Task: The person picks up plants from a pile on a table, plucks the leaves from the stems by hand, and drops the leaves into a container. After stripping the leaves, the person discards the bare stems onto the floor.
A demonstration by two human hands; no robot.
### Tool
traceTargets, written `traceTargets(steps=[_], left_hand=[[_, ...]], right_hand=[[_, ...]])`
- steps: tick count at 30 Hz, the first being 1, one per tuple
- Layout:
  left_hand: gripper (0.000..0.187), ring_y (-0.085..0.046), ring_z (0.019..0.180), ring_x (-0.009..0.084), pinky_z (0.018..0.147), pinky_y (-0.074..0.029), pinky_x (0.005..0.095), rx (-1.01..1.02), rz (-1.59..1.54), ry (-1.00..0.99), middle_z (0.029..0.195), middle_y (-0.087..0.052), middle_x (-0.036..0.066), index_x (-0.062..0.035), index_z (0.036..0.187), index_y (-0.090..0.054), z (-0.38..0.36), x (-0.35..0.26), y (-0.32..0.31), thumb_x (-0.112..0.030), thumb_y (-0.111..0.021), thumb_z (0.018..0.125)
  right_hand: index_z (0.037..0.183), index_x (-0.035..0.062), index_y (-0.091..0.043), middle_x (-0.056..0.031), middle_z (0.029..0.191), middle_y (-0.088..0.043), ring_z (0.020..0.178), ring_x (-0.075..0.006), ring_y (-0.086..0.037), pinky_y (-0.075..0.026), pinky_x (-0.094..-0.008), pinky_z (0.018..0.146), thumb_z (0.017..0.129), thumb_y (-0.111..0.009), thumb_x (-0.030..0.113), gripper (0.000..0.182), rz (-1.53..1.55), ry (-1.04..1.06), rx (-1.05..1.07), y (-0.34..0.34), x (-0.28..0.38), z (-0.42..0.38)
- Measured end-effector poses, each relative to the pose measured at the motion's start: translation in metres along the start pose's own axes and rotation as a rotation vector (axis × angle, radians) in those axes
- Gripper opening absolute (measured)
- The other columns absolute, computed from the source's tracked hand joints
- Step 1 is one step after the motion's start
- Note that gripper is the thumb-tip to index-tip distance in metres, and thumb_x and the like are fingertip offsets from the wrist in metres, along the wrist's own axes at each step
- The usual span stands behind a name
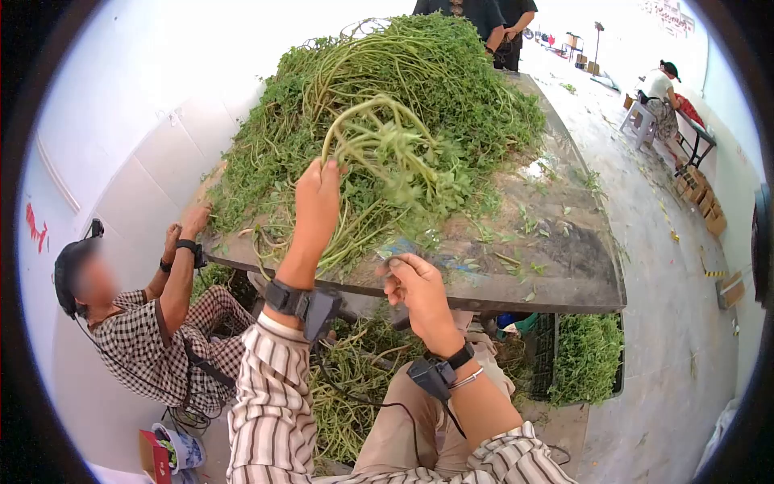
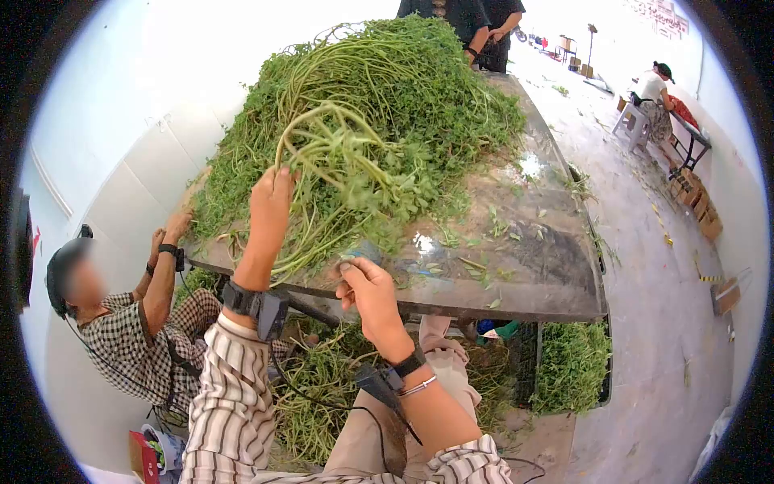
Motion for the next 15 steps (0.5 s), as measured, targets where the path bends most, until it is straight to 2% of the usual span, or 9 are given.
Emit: traceTargets(steps=[3,9,15], left_hand=[[0.030,-0.038,0.055,0.0104,0.051,-0.031,0.0286,0.013,-0.034,0.090,0.062,-0.045,0.002,0.0030,0.089,-0.058,-0.022,0.016,0.005,-0.021,-0.041,0.096],[0.028,-0.033,0.056,0.0076,0.051,-0.029,0.0266,-0.009,-0.150,0.139,0.063,-0.040,-0.002,0.0004,0.091,-0.055,-0.056,0.045,0.011,-0.023,-0.041,0.097],[0.027,-0.030,0.056,0.0066,0.050,-0.026,0.0262,-0.030,-0.205,0.224,0.064,-0.036,-0.003,-0.0016,0.086,-0.052,-0.092,0.060,0.017,-0.024,-0.040,0.097]], right_hand=[[0.093,0.0017,-0.058,-0.0050,0.084,-0.062,0.060,-0.0080,-0.052,-0.042,-0.0232,0.052,0.092,-0.051,0.015,0.016,0.007,0.031,-0.034,0.001,0.003,0.000],[0.098,0.0044,-0.057,-0.0028,0.088,-0.061,0.060,-0.0051,-0.052,-0.043,-0.0204,0.049,0.092,-0.050,0.017,0.015,-0.010,0.135,-0.063,0.006,0.010,0.004],[0.102,0.0018,-0.056,-0.0023,0.083,-0.059,0.057,-0.0041,-0.049,-0.041,-0.0205,0.047,0.092,-0.053,0.017,0.019,-0.134,0.248,-0.113,0.004,0.013,0.006]])
Point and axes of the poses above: each hand's wrist, its own z-axis towards the middle knuckle, its own y-axis out of the back of the hand, x = y × z, the point moved 6 cm from there along z, towards the middle knuckle
